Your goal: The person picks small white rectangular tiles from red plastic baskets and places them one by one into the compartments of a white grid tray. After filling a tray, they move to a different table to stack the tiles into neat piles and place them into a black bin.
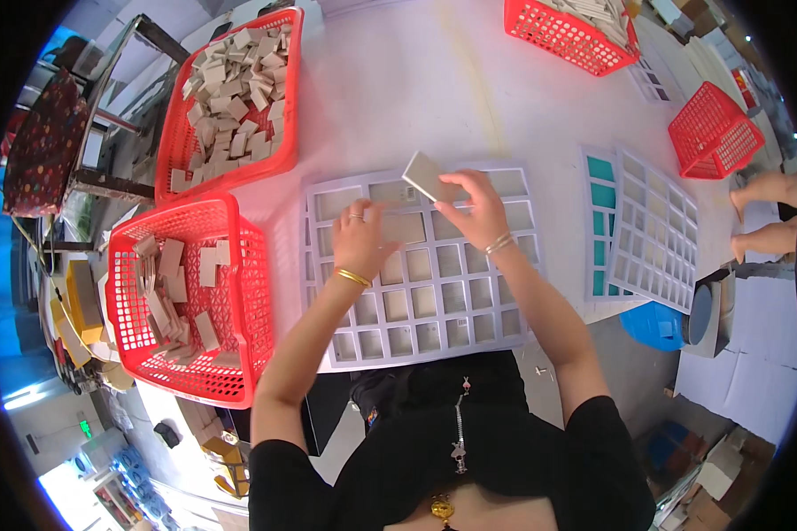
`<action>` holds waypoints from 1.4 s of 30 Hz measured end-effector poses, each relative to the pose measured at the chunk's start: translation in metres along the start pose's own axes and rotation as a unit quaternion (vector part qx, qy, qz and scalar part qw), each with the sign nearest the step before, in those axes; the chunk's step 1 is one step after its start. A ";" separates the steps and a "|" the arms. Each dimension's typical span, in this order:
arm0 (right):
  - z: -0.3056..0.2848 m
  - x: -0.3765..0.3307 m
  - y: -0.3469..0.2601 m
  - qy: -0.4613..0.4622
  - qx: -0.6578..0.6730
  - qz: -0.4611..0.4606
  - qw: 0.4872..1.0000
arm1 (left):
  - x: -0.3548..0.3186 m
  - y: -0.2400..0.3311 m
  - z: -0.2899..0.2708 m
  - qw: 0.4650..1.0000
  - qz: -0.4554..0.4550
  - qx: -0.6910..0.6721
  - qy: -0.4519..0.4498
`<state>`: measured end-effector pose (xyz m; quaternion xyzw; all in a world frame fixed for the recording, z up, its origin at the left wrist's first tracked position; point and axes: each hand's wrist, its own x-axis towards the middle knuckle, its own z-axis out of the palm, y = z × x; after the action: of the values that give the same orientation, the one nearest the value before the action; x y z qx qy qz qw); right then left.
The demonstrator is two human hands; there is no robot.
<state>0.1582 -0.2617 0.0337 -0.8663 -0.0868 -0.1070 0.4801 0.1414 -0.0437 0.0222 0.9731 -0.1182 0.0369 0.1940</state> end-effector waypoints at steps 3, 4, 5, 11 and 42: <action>0.010 0.017 0.020 -0.068 -0.125 -0.113 0.983 | -0.017 0.001 -0.004 0.996 -0.091 0.015 -0.015; 0.014 0.022 0.024 -0.106 -0.147 -0.131 0.975 | -0.027 -0.001 -0.003 0.998 -0.061 0.012 -0.005; 0.018 0.027 0.025 -0.144 -0.170 -0.149 0.964 | -0.039 -0.003 0.002 0.999 -0.030 0.009 0.003; 0.050 0.041 0.027 -0.182 -0.205 -0.193 0.942 | -0.053 -0.012 0.015 0.995 0.076 0.047 0.042; -0.071 -0.207 0.075 0.137 -0.193 0.177 0.955 | -0.166 -0.040 0.004 0.935 -0.236 -0.239 0.111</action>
<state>-0.0291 -0.3712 -0.0462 -0.9208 0.1571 -0.1528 0.3226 -0.0099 0.0265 -0.0156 0.8877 0.1316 0.0683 0.4358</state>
